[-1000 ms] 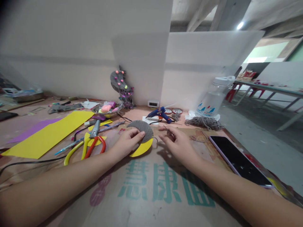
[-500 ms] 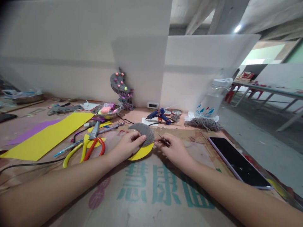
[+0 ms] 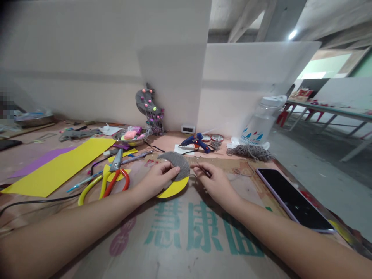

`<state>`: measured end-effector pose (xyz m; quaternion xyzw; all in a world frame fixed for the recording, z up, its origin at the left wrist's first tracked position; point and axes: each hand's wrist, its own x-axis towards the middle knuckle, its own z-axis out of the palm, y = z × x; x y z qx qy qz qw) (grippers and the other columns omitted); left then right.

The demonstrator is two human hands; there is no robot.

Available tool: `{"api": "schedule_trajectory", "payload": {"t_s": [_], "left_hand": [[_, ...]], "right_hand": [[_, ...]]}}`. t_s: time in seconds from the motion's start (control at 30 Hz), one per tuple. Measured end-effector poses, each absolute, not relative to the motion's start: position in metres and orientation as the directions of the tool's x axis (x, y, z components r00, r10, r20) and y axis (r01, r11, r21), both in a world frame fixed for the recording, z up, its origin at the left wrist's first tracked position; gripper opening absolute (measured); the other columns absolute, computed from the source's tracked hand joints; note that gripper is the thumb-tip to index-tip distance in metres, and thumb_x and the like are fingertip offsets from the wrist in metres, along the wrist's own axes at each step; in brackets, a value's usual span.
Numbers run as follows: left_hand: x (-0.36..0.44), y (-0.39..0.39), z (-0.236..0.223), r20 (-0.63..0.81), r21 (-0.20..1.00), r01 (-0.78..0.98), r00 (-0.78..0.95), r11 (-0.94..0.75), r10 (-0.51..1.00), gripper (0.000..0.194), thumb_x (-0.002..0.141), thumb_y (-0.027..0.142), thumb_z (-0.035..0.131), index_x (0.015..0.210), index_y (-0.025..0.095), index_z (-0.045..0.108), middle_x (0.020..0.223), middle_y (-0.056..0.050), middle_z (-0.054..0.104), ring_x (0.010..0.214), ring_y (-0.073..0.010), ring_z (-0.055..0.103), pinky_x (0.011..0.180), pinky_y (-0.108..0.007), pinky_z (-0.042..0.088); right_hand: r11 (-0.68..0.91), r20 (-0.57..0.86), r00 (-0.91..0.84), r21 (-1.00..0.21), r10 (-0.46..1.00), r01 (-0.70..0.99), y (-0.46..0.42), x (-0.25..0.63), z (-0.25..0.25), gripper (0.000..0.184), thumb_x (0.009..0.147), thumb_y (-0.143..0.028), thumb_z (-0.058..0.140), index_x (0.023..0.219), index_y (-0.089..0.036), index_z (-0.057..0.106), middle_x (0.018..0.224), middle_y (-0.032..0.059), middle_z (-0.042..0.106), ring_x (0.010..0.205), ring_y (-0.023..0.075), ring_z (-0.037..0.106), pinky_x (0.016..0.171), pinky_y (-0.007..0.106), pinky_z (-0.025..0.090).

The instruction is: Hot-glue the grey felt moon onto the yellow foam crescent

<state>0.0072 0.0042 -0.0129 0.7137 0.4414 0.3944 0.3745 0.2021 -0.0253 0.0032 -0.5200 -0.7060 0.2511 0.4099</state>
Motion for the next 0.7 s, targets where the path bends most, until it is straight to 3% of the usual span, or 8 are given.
{"api": "schedule_trajectory", "payload": {"t_s": [0.1,0.27,0.33,0.7], "left_hand": [[0.007,0.004,-0.012,0.241,0.880,0.343,0.277,-0.330,0.930,0.036,0.082,0.047,0.053,0.061,0.019,0.046,0.061,0.005,0.046,0.060,-0.0120,0.045,0.056,-0.025,0.033],[0.008,0.004,-0.013,0.249,0.880,0.339,0.264,-0.331,0.932,0.036,0.082,0.048,0.053,0.062,0.019,0.047,0.062,0.004,0.049,0.062,-0.0124,0.047,0.056,-0.024,0.034],[0.008,0.004,-0.015,0.251,0.881,0.338,0.262,-0.332,0.932,0.036,0.082,0.048,0.053,0.063,0.019,0.047,0.062,0.004,0.050,0.061,-0.0124,0.047,0.056,-0.024,0.035],[0.007,0.001,-0.009,0.251,0.864,0.367,0.279,-0.345,0.927,0.038,0.080,0.049,0.053,0.058,0.019,0.046,0.059,0.003,0.047,0.058,-0.0124,0.045,0.055,-0.025,0.032]], "right_hand": [[0.350,0.375,-0.046,-0.804,0.926,0.480,-0.026,0.202,0.007,0.030,0.084,-0.040,0.055,0.102,-0.018,0.066,0.102,0.0080,0.069,0.089,0.0215,0.063,0.073,0.031,0.050],[0.242,0.210,-0.120,-0.829,0.970,0.504,-0.026,0.200,0.003,0.036,0.080,-0.043,0.058,0.102,-0.016,0.068,0.067,0.0012,0.063,0.057,0.0140,0.053,0.052,0.026,0.042],[0.228,0.181,-0.141,-0.825,0.973,0.516,-0.026,0.198,0.002,0.035,0.077,-0.043,0.061,0.097,-0.016,0.069,0.061,-0.0013,0.058,0.053,0.0121,0.049,0.050,0.025,0.040],[0.221,0.146,-0.192,-0.859,0.970,0.462,-0.027,0.196,-0.003,0.031,0.077,-0.040,0.060,0.093,-0.015,0.069,0.077,0.0035,0.069,0.066,0.0158,0.059,0.062,0.028,0.047]]}}
